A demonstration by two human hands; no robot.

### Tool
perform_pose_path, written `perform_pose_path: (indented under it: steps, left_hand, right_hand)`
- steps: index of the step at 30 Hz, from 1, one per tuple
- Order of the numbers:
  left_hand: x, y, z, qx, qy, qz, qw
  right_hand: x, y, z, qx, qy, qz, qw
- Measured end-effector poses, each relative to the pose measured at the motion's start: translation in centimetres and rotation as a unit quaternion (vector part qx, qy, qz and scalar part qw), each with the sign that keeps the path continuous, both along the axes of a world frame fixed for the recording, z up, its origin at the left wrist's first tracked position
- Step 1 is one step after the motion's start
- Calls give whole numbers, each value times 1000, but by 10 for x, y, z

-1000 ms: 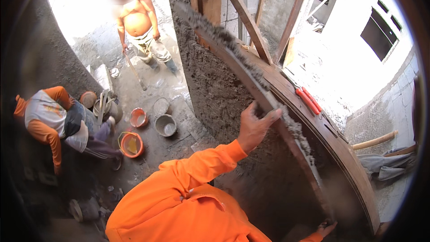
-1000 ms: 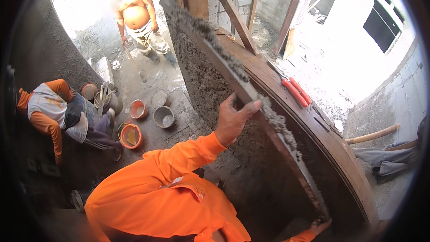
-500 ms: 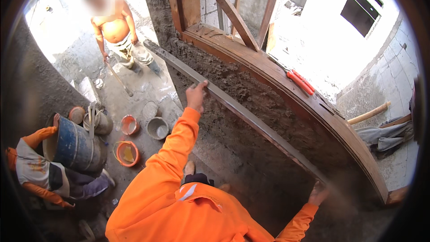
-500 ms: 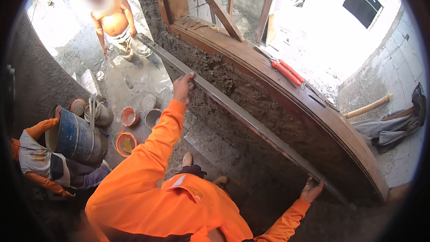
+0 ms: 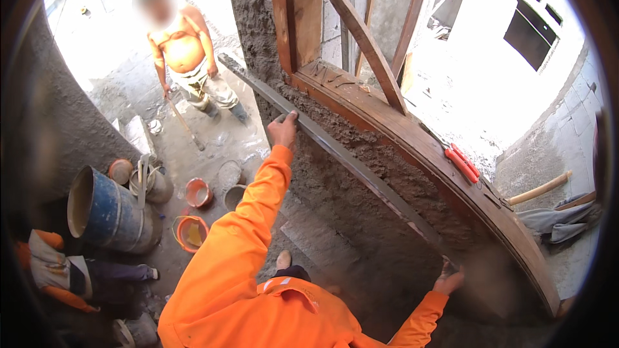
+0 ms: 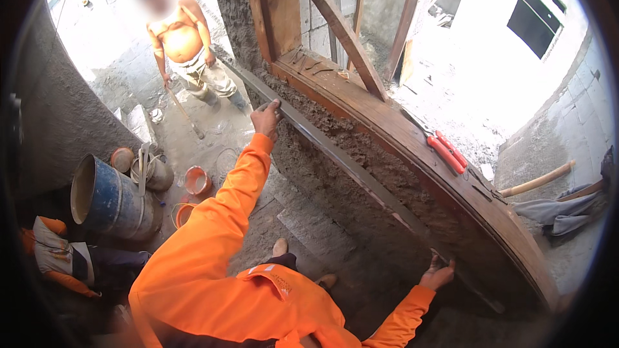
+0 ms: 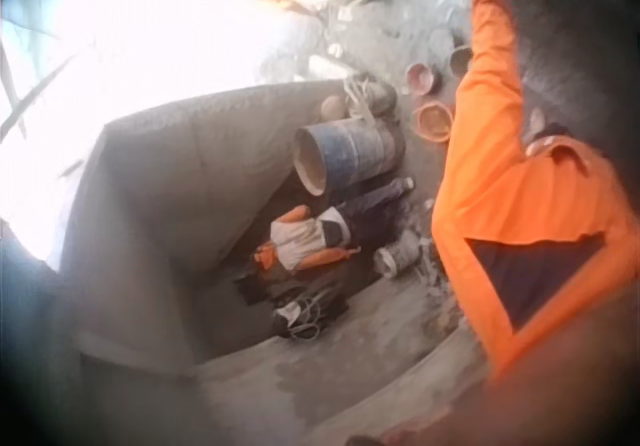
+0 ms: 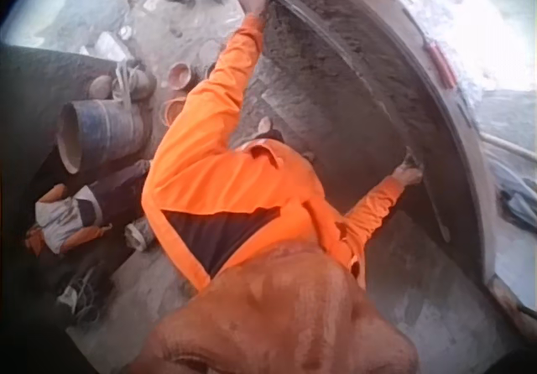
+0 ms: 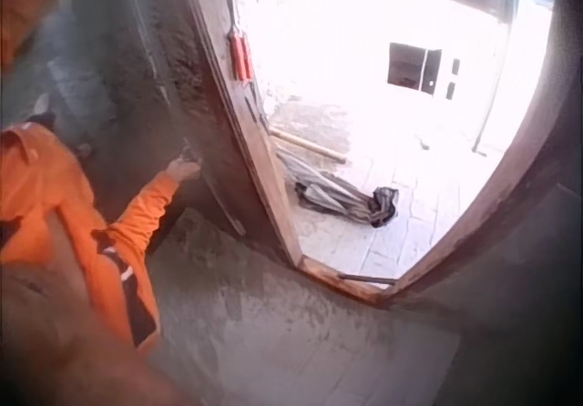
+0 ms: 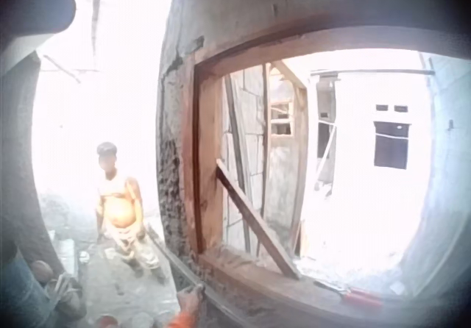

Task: The person applies wet mortar to a wall from a bucket using a trowel and then smooths and levels the material with a metal straightedge.

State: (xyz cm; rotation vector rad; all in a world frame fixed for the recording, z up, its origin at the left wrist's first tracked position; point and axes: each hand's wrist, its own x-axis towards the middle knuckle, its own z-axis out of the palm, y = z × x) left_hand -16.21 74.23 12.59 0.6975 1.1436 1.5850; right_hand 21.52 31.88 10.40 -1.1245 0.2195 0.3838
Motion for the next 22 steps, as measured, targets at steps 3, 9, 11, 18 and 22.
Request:
perform_pose_path:
  steps: [3, 9, 11, 18, 22]
  left_hand:
    - [33, -35, 31, 7, 4, -4, 1000]
    - [73, -93, 54, 24, -13, -16, 999]
    - [97, -110, 64, 78, -40, -11, 996]
    - [148, -182, 109, 112, -66, -104, 986]
    - [146, -180, 98, 116, -93, -98, 984]
  right_hand:
    - [49, -40, -19, 40, -21, 4, 999]
    - [99, -91, -24, 46, -38, -68, 996]
    - [140, -125, -40, 20, -68, -45, 996]
    - [232, -213, -85, -39, -64, -8, 997]
    - [233, -211, -123, 100, -3, -16, 995]
